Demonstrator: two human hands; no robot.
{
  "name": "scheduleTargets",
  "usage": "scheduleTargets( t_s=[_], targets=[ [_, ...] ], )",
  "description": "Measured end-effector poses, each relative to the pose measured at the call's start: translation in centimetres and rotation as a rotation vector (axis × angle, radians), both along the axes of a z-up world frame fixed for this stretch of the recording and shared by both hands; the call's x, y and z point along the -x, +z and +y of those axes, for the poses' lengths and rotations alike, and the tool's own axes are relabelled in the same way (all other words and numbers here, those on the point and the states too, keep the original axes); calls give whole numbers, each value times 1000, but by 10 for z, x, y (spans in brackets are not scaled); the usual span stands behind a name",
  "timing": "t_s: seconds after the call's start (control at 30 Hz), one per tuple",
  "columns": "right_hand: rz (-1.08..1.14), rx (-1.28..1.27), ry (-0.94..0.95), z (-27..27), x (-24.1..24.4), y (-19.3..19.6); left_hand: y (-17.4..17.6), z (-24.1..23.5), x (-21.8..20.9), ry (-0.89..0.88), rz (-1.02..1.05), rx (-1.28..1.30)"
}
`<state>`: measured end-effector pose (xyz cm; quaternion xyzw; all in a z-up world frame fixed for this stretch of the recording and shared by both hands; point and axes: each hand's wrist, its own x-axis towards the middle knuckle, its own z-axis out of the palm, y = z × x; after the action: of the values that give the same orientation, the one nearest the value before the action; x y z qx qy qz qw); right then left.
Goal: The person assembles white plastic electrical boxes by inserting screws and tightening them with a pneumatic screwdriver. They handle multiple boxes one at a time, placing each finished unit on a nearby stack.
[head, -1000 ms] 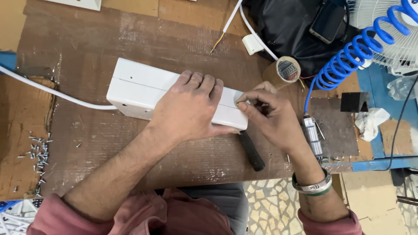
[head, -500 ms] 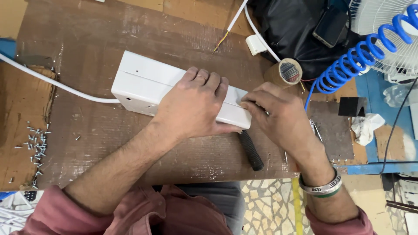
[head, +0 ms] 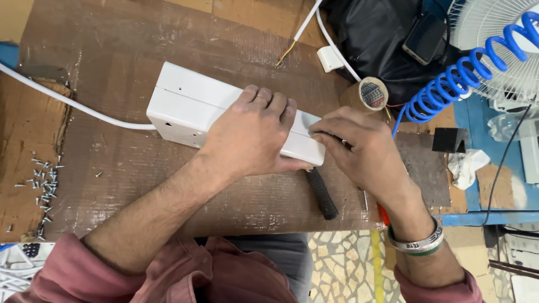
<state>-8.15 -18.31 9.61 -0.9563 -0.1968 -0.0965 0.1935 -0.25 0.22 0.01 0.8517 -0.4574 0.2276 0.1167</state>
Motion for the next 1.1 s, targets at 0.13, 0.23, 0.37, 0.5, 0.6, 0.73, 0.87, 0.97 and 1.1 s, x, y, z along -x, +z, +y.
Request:
scheduleTargets(
  t_s=[0.13, 0.23, 0.37, 0.5, 0.6, 0.73, 0.87, 0.97, 1.1],
  targets=[
    [-5, 13, -18, 0, -3, 0, -1, -1, -1, 7, 4, -27],
    [-16, 1, -44, -3, -2, -3, -1, -1, -1, -1, 14, -13],
    [11, -34, -32, -6, -3, -2, 1, 0, 0, -9, 39, 13],
    [52, -57, -23, -3, -2, 1, 0, -1, 0, -4, 30, -6],
    [28, -53, -26, -3, -2, -2, 1, 0, 1, 5, 30, 14],
    [-15, -59, -36, -3, 1, -5, 2, -1, 2, 16, 24, 38],
    [38, -108, -68, 2, 5, 0, -2, -1, 0, 13, 29, -1],
    [-2, -105, -89, 0, 6, -6, -3, -3, 0, 12, 6, 4],
    [15, -153, -133, 4, 5, -10, -4, -2, -1, 7, 15, 6]
  ],
)
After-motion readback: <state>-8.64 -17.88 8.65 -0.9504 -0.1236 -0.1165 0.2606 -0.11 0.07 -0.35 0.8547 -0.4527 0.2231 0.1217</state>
